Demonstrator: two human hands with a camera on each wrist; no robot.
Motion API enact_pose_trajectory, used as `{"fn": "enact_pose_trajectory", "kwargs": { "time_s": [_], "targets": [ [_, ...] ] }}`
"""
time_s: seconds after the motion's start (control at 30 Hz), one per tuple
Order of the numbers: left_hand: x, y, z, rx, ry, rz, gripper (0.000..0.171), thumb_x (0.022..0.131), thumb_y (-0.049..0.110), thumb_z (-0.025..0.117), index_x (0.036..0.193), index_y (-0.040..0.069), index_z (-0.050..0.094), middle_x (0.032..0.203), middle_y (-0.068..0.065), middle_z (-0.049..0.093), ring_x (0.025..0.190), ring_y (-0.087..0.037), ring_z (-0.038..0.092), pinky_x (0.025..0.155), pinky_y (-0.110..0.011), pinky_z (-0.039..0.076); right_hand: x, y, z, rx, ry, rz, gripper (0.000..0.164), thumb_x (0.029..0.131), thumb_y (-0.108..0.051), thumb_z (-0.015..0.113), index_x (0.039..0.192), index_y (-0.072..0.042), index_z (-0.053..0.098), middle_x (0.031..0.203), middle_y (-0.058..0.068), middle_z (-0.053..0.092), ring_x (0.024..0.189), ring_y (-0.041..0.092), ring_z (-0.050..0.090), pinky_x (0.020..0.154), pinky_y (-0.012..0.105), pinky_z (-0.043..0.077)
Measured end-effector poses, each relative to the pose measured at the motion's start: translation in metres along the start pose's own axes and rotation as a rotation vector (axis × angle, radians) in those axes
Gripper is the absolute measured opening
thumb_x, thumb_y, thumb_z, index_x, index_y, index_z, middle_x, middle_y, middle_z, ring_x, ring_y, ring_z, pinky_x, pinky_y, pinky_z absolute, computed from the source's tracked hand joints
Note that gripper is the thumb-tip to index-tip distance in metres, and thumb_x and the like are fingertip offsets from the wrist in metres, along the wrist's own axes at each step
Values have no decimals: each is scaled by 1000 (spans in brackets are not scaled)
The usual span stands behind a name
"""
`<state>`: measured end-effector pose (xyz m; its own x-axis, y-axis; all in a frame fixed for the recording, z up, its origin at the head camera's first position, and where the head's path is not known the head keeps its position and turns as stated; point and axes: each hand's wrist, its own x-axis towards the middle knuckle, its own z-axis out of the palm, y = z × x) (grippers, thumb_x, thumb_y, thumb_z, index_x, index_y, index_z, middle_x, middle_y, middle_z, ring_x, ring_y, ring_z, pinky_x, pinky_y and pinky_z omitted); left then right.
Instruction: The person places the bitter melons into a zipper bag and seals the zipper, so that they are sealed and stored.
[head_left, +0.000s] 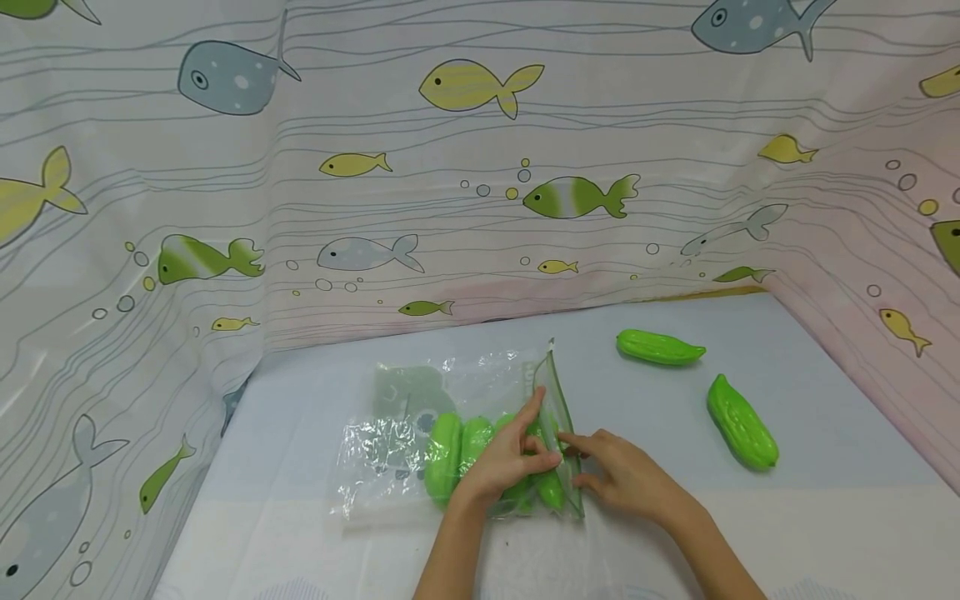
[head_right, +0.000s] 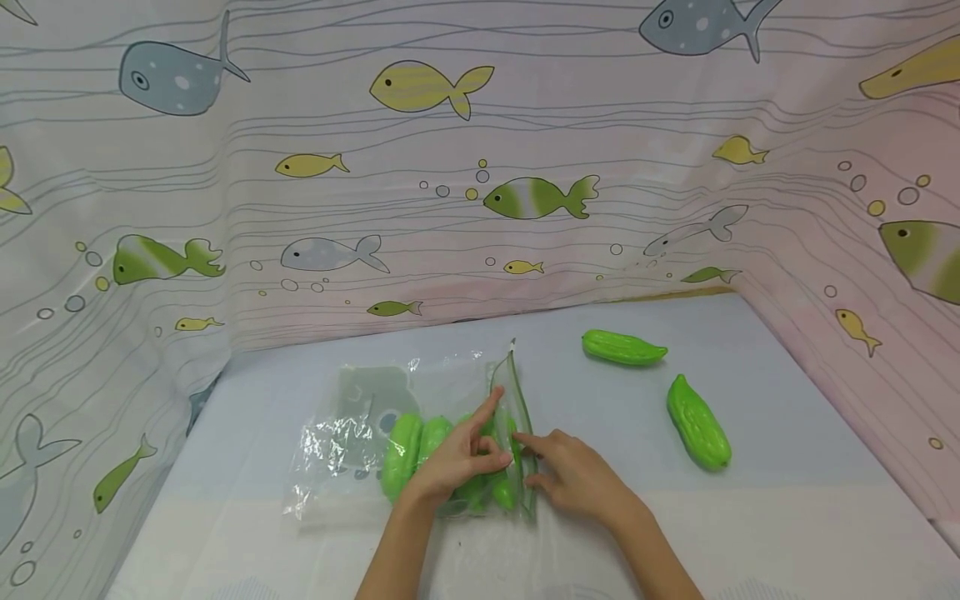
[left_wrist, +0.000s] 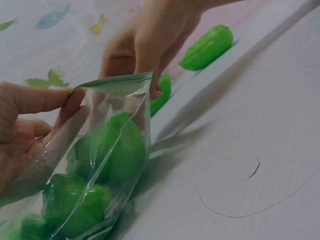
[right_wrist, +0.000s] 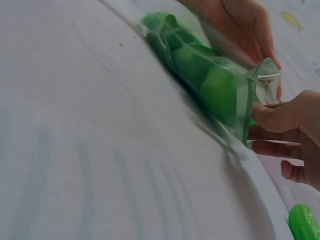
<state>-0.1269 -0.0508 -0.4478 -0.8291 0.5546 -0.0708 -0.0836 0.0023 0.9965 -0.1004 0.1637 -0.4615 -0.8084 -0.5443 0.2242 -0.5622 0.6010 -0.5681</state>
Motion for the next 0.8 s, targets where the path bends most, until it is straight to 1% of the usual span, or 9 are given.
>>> {"fn": "enact_pose_trajectory", "kwargs": {
  "time_s": [0.2,0.33,0.43,0.57,0.67,0.7,0.73,0.8],
  "targets": [
    [0,0,1,-6,2,7,93,85,-4,68,156,20,13,160,-8,6,71,-7,57,68,-20,47,-1,-2,0,6,-42,-5,51,85,-15,73,132,-3,58,106,1,66,97,16,59,79,35,51],
    [1,0,1,-7,8,4,93,84,-4,68,156,20,13,160,-7,5,72,-7,58,68,-20,47,-1,-2,0,-1,-55,-2,48,85,-16,73,129,-3,60,106,3,66,93,15,59,74,33,51],
    [1,1,2,5,14,-10,93,84,-4,68,156,20,13,155,-15,22,72,-7,57,68,-20,47,-1,-2,0,-14,-50,-1,46,85,-18,73,127,-2,62,105,4,66,90,14,58,72,32,50],
    [1,1,4,17,18,-20,93,85,-4,68,156,21,12,148,-17,31,71,-7,57,68,-20,47,-2,0,-1,-33,-44,-6,47,83,-21,75,126,-4,63,108,1,68,97,16,59,77,36,51],
    [1,1,3,20,17,-14,93,85,-5,67,156,20,12,156,-14,20,71,-7,57,67,-20,47,-2,2,-3,-41,-37,-6,50,81,-22,77,127,-7,64,114,-2,67,101,16,58,82,39,51],
    [1,1,3,24,17,-14,93,85,-5,67,156,20,12,156,-14,20,71,-7,57,67,-20,47,-2,2,-3,-41,-35,-4,51,80,-22,77,127,-8,64,116,-3,67,102,15,58,83,39,51],
    [1,1,3,29,18,-13,93,85,-5,67,156,19,12,158,-11,15,71,-7,57,67,-20,47,-2,3,-4,-39,-33,3,51,80,-23,78,128,-10,64,117,-4,67,102,14,58,83,38,51],
    [1,1,3,38,19,-13,94,85,-5,68,156,19,11,159,-10,13,71,-7,57,67,-20,47,-3,4,-6,-29,-28,3,53,79,-22,78,129,-12,63,118,-4,66,102,13,57,82,38,51]
  ]
}}
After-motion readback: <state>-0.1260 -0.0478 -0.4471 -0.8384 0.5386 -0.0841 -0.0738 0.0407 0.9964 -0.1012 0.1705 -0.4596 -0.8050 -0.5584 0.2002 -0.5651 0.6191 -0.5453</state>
